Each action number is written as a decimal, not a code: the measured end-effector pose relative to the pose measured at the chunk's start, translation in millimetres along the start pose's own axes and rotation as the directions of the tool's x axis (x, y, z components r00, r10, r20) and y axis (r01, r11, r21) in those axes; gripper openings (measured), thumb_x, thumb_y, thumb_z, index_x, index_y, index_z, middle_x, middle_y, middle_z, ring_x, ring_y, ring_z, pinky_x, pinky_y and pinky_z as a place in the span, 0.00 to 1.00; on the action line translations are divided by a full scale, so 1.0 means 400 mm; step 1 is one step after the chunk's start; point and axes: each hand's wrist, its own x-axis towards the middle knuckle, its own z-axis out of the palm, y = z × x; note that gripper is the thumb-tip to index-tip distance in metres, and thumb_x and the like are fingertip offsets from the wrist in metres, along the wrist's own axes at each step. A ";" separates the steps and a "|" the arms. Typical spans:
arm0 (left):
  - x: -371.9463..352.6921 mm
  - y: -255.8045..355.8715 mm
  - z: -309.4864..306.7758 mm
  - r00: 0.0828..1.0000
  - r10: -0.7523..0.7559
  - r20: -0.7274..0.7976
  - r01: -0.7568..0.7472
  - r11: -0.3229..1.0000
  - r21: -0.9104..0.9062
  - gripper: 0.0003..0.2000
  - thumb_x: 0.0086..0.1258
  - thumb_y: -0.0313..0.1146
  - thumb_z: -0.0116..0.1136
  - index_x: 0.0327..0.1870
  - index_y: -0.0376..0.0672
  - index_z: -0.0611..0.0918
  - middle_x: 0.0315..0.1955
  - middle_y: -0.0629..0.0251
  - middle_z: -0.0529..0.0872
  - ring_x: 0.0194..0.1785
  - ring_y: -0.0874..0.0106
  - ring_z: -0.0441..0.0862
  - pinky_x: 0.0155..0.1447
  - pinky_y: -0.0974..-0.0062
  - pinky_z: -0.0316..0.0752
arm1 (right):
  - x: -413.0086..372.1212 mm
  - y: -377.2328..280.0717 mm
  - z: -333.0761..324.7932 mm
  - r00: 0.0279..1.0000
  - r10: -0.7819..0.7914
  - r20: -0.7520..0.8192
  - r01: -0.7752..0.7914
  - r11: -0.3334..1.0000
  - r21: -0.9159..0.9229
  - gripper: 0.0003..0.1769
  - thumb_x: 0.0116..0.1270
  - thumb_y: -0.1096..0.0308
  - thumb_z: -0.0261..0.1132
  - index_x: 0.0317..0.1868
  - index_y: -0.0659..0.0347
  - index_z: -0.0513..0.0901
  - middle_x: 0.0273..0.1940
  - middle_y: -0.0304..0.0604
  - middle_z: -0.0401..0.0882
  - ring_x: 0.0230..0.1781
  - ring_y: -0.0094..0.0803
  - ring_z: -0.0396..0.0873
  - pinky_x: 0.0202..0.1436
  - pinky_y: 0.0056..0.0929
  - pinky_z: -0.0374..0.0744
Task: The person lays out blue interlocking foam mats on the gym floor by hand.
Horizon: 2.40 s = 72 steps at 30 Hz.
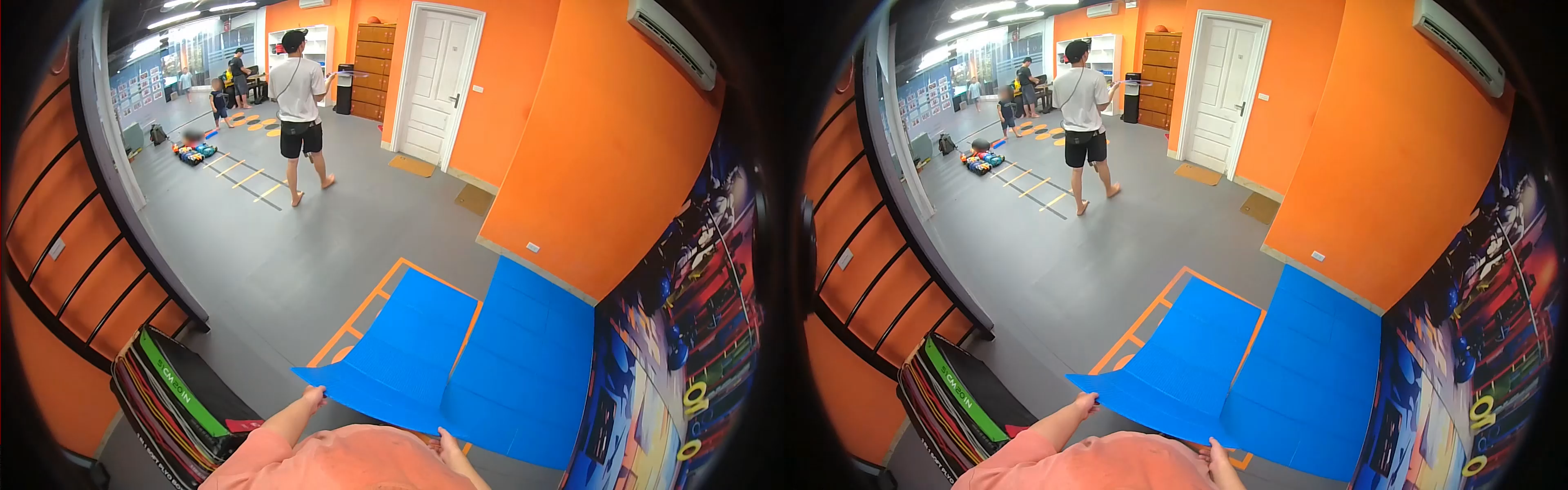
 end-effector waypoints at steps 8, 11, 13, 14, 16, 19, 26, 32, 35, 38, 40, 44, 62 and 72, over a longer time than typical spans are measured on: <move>-0.050 -0.183 -0.148 0.997 0.024 0.076 -0.028 0.998 0.058 0.09 0.70 0.40 0.55 0.42 0.45 0.79 0.29 0.65 0.83 0.21 0.71 0.78 0.24 0.71 0.69 | -0.093 0.273 0.043 0.970 -0.237 -0.047 0.240 0.967 0.081 0.18 0.71 0.44 0.59 0.39 0.50 0.80 0.24 0.40 0.79 0.15 0.29 0.74 0.12 0.28 0.66; -0.054 -0.255 -0.189 0.997 0.006 0.076 -0.009 0.999 0.044 0.11 0.71 0.41 0.54 0.39 0.43 0.79 0.28 0.64 0.82 0.21 0.71 0.78 0.22 0.71 0.65 | -0.136 0.360 0.038 0.987 -0.156 -0.036 0.158 0.986 0.049 0.20 0.71 0.45 0.59 0.45 0.53 0.79 0.30 0.41 0.82 0.18 0.29 0.77 0.17 0.28 0.66; -0.077 -0.288 -0.206 0.995 -0.027 0.094 0.019 0.996 0.086 0.11 0.72 0.42 0.53 0.43 0.44 0.79 0.32 0.64 0.83 0.23 0.70 0.79 0.22 0.71 0.66 | -0.154 0.395 0.039 0.995 -0.090 -0.040 0.091 0.996 0.024 0.21 0.71 0.45 0.59 0.49 0.53 0.78 0.34 0.44 0.83 0.23 0.31 0.79 0.22 0.30 0.69; -0.085 -0.311 -0.219 0.996 -0.052 0.078 0.046 0.996 0.075 0.13 0.73 0.43 0.52 0.47 0.45 0.79 0.36 0.64 0.83 0.24 0.69 0.80 0.23 0.71 0.66 | -0.161 0.420 0.036 0.998 -0.054 -0.029 0.055 0.998 0.013 0.20 0.71 0.47 0.58 0.51 0.53 0.78 0.37 0.47 0.83 0.28 0.34 0.81 0.25 0.32 0.72; -0.084 -0.374 -0.244 0.987 -0.126 0.102 0.108 0.981 0.161 0.15 0.74 0.44 0.51 0.55 0.47 0.77 0.43 0.64 0.83 0.29 0.67 0.82 0.29 0.67 0.70 | -0.136 0.497 0.032 0.997 -0.008 -0.080 0.006 1.000 -0.023 0.20 0.71 0.49 0.58 0.52 0.54 0.78 0.41 0.50 0.83 0.33 0.37 0.81 0.29 0.37 0.74; -0.128 -0.472 -0.298 0.963 -0.221 0.156 0.169 0.943 0.288 0.22 0.76 0.46 0.50 0.67 0.51 0.73 0.53 0.64 0.81 0.36 0.66 0.84 0.37 0.62 0.74 | -0.104 0.633 -0.007 0.987 0.070 -0.142 -0.080 0.995 -0.066 0.19 0.68 0.54 0.59 0.52 0.57 0.79 0.45 0.54 0.81 0.41 0.44 0.80 0.36 0.47 0.77; -0.246 -0.812 -0.571 0.960 -0.100 0.262 0.012 0.947 0.320 0.11 0.71 0.44 0.56 0.44 0.47 0.80 0.35 0.65 0.83 0.29 0.70 0.82 0.32 0.70 0.72 | -0.179 0.890 -0.140 0.939 0.216 -0.267 -0.183 0.973 0.143 0.10 0.58 0.65 0.65 0.36 0.63 0.80 0.35 0.51 0.80 0.27 0.40 0.76 0.29 0.46 0.77; -0.318 -1.090 -0.773 0.911 0.213 0.353 -0.397 0.685 0.610 0.18 0.68 0.42 0.53 0.21 0.38 0.83 0.23 0.62 0.85 0.31 0.68 0.84 0.38 0.65 0.74 | -0.310 0.992 -0.292 0.926 0.219 -0.308 -0.231 0.973 -0.003 0.10 0.59 0.64 0.65 0.34 0.63 0.80 0.23 0.44 0.76 0.18 0.31 0.70 0.22 0.37 0.70; -0.384 -1.155 -0.756 0.975 0.088 0.203 -0.201 0.733 0.650 0.19 0.68 0.44 0.52 0.24 0.37 0.85 0.27 0.59 0.88 0.34 0.68 0.85 0.42 0.64 0.75 | -0.290 1.032 -0.376 0.962 -0.008 -0.273 -0.079 0.949 -0.306 0.14 0.61 0.59 0.64 0.38 0.62 0.82 0.30 0.47 0.82 0.26 0.35 0.78 0.31 0.38 0.77; -0.434 -1.186 -0.683 0.981 0.003 0.194 -0.125 0.776 0.618 0.19 0.69 0.45 0.55 0.36 0.35 0.86 0.33 0.54 0.90 0.39 0.67 0.86 0.46 0.64 0.77 | -0.354 1.009 -0.431 0.917 -0.310 -0.252 0.121 0.817 -0.564 0.17 0.63 0.55 0.63 0.41 0.59 0.84 0.40 0.47 0.86 0.41 0.38 0.83 0.46 0.38 0.79; -0.487 -1.144 -0.599 0.969 0.012 0.246 -0.159 0.794 0.586 0.20 0.71 0.47 0.57 0.43 0.35 0.84 0.37 0.54 0.89 0.41 0.66 0.86 0.47 0.65 0.77 | -0.422 0.974 -0.465 0.922 -0.293 -0.254 0.086 0.794 -0.602 0.17 0.63 0.54 0.63 0.43 0.58 0.84 0.44 0.47 0.86 0.47 0.39 0.82 0.51 0.38 0.78; -0.695 -0.992 -0.399 0.962 0.094 0.258 -0.235 0.767 0.597 0.22 0.71 0.50 0.59 0.47 0.35 0.80 0.42 0.53 0.88 0.46 0.68 0.84 0.50 0.67 0.76 | -0.427 1.027 -0.572 0.927 -0.290 -0.237 0.072 0.760 -0.646 0.19 0.63 0.53 0.63 0.46 0.57 0.85 0.48 0.47 0.86 0.52 0.40 0.82 0.56 0.39 0.78; -0.768 -1.243 -0.446 0.972 0.126 0.198 -0.231 0.668 0.707 0.21 0.69 0.47 0.60 0.47 0.34 0.82 0.43 0.50 0.88 0.47 0.63 0.85 0.50 0.67 0.76 | -0.330 1.188 -0.752 0.965 -0.243 -0.095 0.130 0.764 -0.632 0.18 0.63 0.54 0.64 0.46 0.57 0.86 0.46 0.46 0.87 0.50 0.38 0.83 0.55 0.37 0.78; -0.772 -1.029 -0.434 0.883 0.417 0.216 -0.373 0.344 0.862 0.12 0.65 0.33 0.58 0.48 0.45 0.78 0.49 0.55 0.78 0.54 0.52 0.79 0.55 0.55 0.75 | -0.435 1.117 -0.602 0.937 -0.328 -0.117 0.187 0.758 -0.625 0.21 0.64 0.53 0.64 0.52 0.56 0.82 0.46 0.48 0.86 0.51 0.40 0.82 0.55 0.37 0.78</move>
